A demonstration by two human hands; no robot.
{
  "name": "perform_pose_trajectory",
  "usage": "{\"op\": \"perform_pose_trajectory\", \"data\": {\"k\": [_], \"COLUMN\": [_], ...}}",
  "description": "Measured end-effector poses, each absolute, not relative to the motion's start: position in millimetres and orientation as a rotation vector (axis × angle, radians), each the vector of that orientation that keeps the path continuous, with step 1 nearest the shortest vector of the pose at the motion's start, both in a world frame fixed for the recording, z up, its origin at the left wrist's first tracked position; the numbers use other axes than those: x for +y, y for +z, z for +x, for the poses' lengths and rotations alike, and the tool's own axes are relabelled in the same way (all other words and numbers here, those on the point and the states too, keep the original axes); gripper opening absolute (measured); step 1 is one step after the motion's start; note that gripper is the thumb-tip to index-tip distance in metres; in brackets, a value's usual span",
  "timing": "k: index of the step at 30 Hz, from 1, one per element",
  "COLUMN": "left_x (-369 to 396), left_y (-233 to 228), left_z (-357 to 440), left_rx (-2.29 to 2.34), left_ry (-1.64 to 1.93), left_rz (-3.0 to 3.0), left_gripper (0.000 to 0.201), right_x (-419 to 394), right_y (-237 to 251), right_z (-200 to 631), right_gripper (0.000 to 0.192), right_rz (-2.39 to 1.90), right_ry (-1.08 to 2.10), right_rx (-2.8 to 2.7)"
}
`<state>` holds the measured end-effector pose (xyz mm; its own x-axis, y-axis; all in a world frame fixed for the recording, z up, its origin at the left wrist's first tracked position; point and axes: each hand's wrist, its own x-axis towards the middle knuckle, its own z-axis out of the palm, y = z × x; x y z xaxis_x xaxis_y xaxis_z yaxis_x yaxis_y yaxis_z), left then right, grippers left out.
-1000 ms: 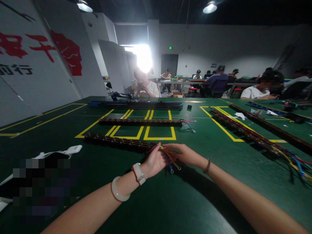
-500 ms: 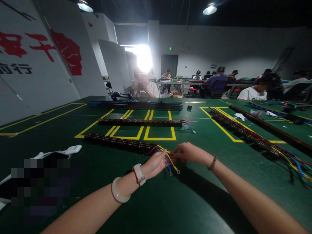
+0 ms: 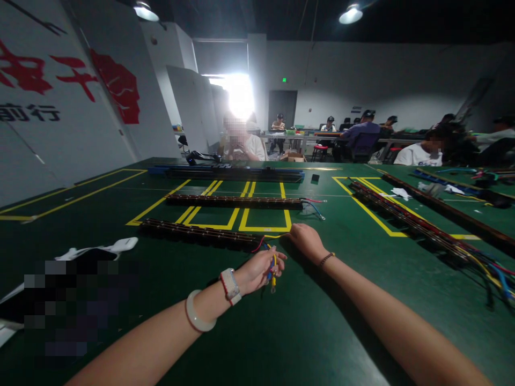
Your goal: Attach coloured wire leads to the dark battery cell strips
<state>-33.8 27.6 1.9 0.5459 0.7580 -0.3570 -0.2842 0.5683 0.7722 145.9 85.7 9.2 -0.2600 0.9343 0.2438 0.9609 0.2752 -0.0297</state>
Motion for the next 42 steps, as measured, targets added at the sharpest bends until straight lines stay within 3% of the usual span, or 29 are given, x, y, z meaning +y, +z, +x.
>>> {"op": "perform_pose_trajectory", "data": {"k": [7,15,21,26,34,42], "left_x": [27,31,33,32,32,33], "left_y": [4,-4,-7,-6,-10,-13], "left_z": [-33,-33,-30,-28,-27,-22], "left_rx": [0.73,0.539,0.475,0.484,0.488,0.538], "left_ry": [0.713,0.725,0.729,0.726,0.756,0.764], "left_rz": [0.681,0.556,0.544,0.544,0.685,0.74], "left_gripper": [0.032,0.031,0.028,0.029,0.03,0.024], "right_x": [78,57,55,56,68,89], "right_y": [4,7,9,8,1,13], "right_z": [152,167,161,158,127,80], "right_gripper": [0.027,0.028,0.029,0.028,0.023,0.017], "right_rz": [-1.591,-0.75,-0.474,-0.39,-0.72,-0.894], "right_ry": [-0.44,-0.544,-0.592,-0.526,0.08,0.136], "right_rx": [-2.391,-2.683,-2.684,-2.67,-2.182,-2.039]}}
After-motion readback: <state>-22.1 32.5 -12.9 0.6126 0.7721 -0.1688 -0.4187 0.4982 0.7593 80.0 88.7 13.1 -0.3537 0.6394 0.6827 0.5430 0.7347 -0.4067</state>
